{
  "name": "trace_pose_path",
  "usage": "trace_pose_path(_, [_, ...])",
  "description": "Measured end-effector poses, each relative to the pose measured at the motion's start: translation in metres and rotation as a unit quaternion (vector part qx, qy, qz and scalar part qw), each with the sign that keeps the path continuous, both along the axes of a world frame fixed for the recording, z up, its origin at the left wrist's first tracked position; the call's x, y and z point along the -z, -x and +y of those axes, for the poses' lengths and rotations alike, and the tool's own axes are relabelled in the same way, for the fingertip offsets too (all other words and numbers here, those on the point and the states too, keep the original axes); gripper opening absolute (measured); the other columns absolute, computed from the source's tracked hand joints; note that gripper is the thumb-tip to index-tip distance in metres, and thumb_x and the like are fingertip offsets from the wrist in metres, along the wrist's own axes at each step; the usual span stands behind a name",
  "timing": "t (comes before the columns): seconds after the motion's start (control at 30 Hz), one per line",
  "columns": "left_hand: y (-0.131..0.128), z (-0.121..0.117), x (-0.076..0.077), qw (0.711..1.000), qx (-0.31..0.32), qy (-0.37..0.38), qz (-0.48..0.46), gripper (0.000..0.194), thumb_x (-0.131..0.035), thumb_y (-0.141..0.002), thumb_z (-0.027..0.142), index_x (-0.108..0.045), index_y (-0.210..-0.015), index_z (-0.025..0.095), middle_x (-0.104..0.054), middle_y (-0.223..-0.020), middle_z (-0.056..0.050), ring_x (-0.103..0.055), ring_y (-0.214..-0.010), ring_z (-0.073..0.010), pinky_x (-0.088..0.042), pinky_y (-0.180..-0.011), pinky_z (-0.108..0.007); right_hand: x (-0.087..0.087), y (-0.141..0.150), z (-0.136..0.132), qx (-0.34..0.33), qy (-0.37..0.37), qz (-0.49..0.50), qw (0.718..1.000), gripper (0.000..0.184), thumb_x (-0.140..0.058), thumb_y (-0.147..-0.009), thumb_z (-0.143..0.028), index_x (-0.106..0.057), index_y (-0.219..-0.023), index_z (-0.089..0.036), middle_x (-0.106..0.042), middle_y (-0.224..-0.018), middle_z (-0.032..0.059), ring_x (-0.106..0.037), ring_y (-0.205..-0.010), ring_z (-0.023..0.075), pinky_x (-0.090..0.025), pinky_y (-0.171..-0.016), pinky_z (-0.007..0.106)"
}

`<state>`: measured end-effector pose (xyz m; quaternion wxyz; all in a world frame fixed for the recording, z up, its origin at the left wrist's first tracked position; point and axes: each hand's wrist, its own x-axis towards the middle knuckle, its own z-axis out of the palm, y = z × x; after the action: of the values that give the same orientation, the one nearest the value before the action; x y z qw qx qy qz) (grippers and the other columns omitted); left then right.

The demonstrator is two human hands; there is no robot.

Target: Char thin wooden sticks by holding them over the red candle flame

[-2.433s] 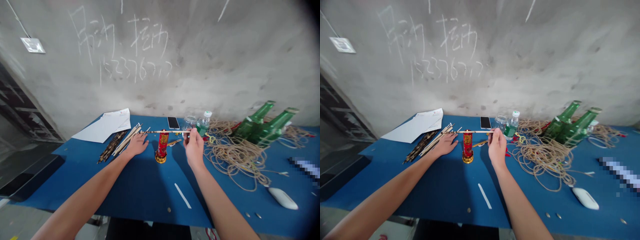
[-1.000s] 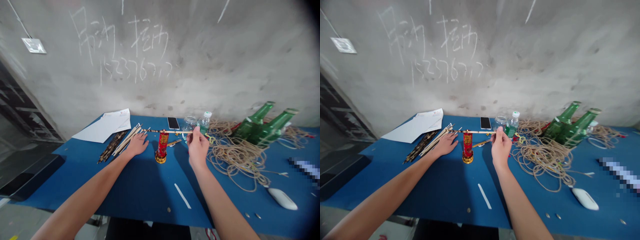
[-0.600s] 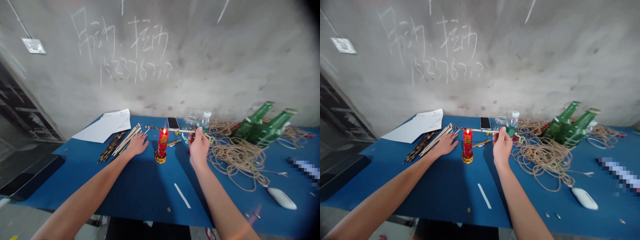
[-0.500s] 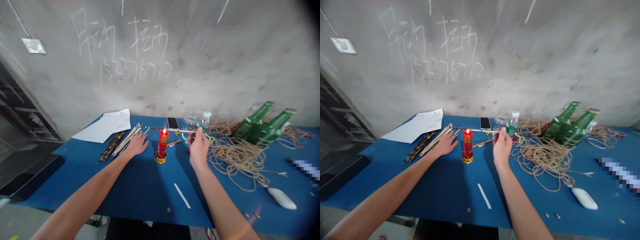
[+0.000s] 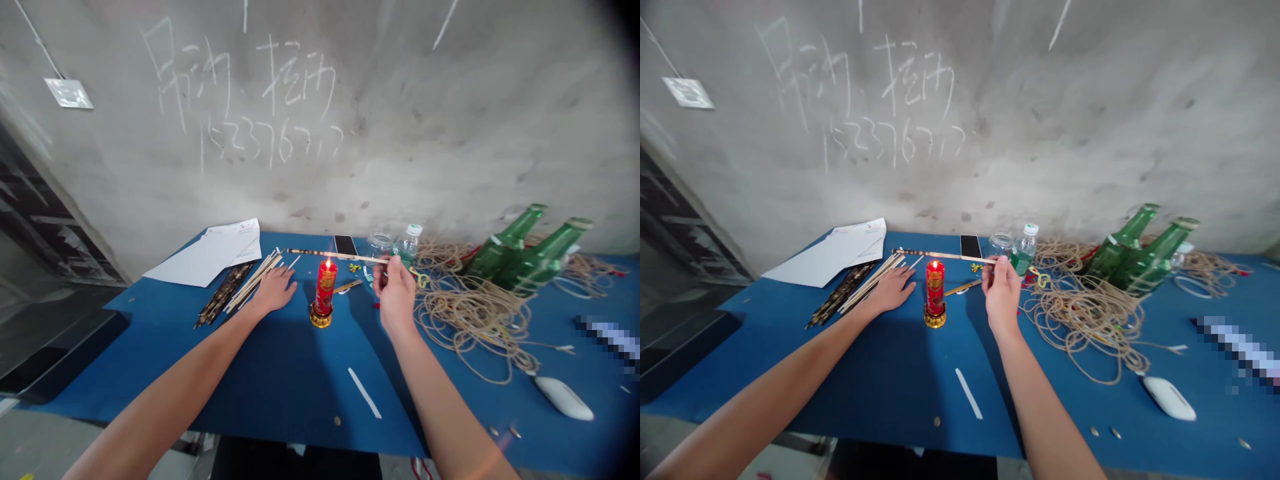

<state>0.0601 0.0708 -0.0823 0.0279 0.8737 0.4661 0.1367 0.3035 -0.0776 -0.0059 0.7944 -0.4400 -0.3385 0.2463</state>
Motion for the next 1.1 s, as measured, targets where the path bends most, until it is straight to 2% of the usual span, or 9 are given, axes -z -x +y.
trace_pose_path(0.23, [0.000, -0.001, -0.002, 1.000, -0.003, 0.004, 0.010, 0.059, -0.038, -0.105, 0.045, -0.054, -0.153, 0.015, -0.048, -0.162, -0.017, -0.041, -0.152, -0.0324, -0.029, -0.125, -0.048, -0.002, -0.006, -0.001, -0.035, -0.031, -0.018, 0.999, 0.047, -0.075, -0.084, -0.065, -0.070, -0.090, -0.019, -0.051, -0.064, -0.0053, -0.035, -0.045, 0.0049, -0.023, -0.040, 0.020])
trace_pose_path(0.5, [0.000, -0.001, -0.001, 1.000, -0.004, 0.000, 0.005, 0.056, -0.040, -0.105, 0.046, -0.055, -0.151, 0.018, -0.049, -0.162, -0.016, -0.042, -0.151, -0.0316, -0.030, -0.124, -0.047, -0.002, -0.008, -0.001, -0.071, -0.034, -0.050, 0.996, 0.041, -0.070, -0.089, -0.063, -0.070, -0.096, -0.022, -0.058, -0.070, -0.0039, -0.035, -0.041, 0.0049, -0.021, -0.038, 0.023])
trace_pose_path(0.83, [0.000, 0.001, 0.000, 1.000, 0.003, 0.005, 0.011, 0.060, -0.037, -0.105, 0.048, -0.053, -0.153, 0.015, -0.048, -0.162, -0.017, -0.038, -0.153, -0.0311, -0.027, -0.126, -0.046, -0.003, -0.016, -0.002, -0.064, -0.041, -0.068, 0.995, 0.038, -0.070, -0.090, -0.061, -0.068, -0.092, -0.023, -0.055, -0.068, -0.0047, -0.036, -0.040, 0.0054, -0.022, -0.038, 0.023])
trace_pose_path(1.1, [-0.001, -0.002, -0.002, 1.000, -0.006, 0.003, 0.007, 0.058, -0.039, -0.105, 0.047, -0.054, -0.152, 0.017, -0.048, -0.162, -0.016, -0.041, -0.151, -0.0333, -0.030, -0.124, -0.048, -0.003, -0.015, -0.003, -0.064, -0.030, -0.074, 0.995, 0.039, -0.070, -0.090, -0.062, -0.069, -0.092, -0.023, -0.055, -0.068, -0.0043, -0.038, -0.043, 0.0056, -0.026, -0.039, 0.021])
